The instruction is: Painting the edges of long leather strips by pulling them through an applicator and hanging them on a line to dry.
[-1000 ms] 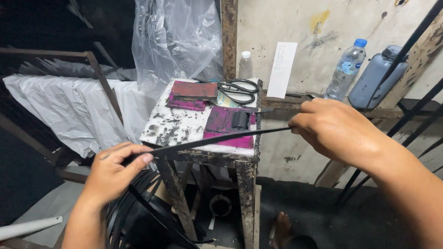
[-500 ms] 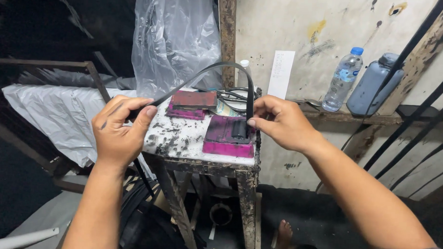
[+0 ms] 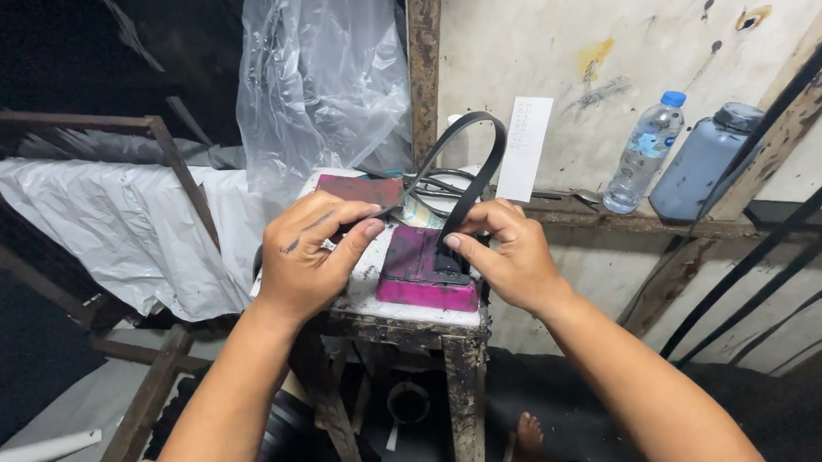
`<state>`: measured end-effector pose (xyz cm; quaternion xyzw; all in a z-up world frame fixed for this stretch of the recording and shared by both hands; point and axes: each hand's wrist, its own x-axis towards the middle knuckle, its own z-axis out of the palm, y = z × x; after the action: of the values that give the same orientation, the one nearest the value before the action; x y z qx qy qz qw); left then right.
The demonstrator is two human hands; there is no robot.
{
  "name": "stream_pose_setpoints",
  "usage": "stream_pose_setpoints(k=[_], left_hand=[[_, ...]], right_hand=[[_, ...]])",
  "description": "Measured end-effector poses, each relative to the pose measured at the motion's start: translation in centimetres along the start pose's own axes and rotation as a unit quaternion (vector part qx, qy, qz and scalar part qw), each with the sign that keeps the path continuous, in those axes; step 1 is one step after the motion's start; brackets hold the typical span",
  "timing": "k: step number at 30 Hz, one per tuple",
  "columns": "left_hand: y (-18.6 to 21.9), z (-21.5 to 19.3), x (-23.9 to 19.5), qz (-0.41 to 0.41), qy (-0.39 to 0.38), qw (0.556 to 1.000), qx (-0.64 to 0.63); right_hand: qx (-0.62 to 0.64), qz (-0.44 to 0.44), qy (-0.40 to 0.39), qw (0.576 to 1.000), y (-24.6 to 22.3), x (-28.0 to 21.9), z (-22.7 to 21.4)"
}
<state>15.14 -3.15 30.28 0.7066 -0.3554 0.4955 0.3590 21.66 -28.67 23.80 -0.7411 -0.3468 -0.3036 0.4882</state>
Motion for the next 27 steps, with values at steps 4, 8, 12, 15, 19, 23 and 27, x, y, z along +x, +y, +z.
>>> stream_pose_setpoints(k=[4,8,12,15,19,23,27], left_hand=[[-0.4,0.2,-0.3,-0.009,-0.008,1.000,0.002],[-0.6,-0.1,-0.2,-0.002,-0.011,1.000,0.009],[-1.3,-0.7,-0.4,-0.010,-0.017,1.000,0.022],[-1.9,-1.2,-0.5,-0.012,-0.024,0.999,0.030],[-1.8,-1.7,-0.4,-0.013,-0.024,0.999,0.036],[-2.0,-2.1,-0.3,-0.012,-0.023,0.999,0.039],[-2.5,-2.6,-0.6,-0.014,-0.023,0.998,0.048]], right_hand=[[-0.015,-0.032,0.007,0.999,-0.3,-0.3,0.0],[-0.021,-0.039,0.003,0.999,-0.3,-0.4,-0.1],[-0.031,-0.050,-0.001,0.998,-0.6,-0.2,-0.2],[-0.037,-0.055,-0.009,0.998,-0.8,0.0,-0.4],[-0.043,-0.060,-0.019,0.997,-1.2,0.3,-0.5],[-0.046,-0.060,-0.030,0.997,-1.4,0.5,-0.7],[-0.059,-0.065,-0.059,0.994,-1.2,0.8,-1.1]])
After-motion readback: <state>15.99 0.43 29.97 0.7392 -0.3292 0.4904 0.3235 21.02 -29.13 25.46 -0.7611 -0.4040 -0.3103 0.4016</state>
